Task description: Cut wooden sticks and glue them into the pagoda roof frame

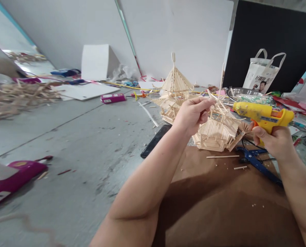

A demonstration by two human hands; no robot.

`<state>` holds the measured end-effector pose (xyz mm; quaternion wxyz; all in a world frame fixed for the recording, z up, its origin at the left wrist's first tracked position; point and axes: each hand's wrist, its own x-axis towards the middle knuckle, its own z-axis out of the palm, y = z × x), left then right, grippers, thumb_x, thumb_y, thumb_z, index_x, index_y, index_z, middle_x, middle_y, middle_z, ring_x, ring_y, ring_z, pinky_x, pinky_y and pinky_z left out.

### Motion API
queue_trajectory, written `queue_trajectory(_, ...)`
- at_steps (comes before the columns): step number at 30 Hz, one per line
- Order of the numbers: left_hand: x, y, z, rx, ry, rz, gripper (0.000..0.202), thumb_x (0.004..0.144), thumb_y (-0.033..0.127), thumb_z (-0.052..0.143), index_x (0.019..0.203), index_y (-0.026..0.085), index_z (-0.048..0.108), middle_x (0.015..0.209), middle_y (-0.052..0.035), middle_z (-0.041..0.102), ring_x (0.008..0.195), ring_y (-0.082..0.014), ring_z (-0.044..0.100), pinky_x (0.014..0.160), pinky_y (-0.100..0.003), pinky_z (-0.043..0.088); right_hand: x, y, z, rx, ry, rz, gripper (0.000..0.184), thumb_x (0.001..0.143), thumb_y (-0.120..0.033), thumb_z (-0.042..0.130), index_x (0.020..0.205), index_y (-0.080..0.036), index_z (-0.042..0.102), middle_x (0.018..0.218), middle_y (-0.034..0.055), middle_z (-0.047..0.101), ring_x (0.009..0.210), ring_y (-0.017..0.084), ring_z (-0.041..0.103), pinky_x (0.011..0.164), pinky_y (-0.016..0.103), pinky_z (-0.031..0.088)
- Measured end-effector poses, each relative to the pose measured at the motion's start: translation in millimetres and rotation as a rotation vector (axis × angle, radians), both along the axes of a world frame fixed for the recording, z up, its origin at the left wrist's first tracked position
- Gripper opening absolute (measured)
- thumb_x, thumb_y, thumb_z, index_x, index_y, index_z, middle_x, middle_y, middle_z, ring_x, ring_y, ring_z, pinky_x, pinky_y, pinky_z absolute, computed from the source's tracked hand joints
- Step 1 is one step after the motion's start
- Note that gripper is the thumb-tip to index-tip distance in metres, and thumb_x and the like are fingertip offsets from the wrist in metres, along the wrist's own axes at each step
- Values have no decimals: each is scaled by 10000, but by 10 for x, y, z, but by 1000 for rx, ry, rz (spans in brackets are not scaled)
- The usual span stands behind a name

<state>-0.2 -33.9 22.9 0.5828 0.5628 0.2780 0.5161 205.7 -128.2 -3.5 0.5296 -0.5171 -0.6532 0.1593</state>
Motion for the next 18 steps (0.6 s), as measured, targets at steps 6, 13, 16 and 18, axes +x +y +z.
queue_trajectory(6,15,-18,13,-138,-70,-24,195,767,262,532,602,184,462,491,68,330,341,-16,255,343,-222,160,-34,0,-81,278,-257,-70,265,762,-461,595,643,-225,572,524,-2,542,524,162,563,565,324,493)
queue_trajectory(13,61,-52,33,-271,-186,-40,142,775,221,526,644,170,507,475,79,354,328,-15,253,331,-216,156,-3,36,-161,467,-458,-103,205,788,-418,585,818,-222,634,741,37,659,721,203,650,708,336,533)
queue_trajectory(16,79,-77,41,-310,-221,-39,141,776,209,536,644,163,515,459,81,350,322,-13,260,325,-208,152,-5,41,-209,484,-503,-109,256,766,-435,609,893,-215,641,893,58,676,792,210,657,702,318,537)
queue_trajectory(18,84,-88,48,-329,-228,-33,144,783,203,532,646,162,516,458,82,346,320,-11,258,324,-206,147,-9,43,-230,469,-510,-126,295,751,-456,618,919,-215,639,907,59,679,791,212,659,691,317,540)
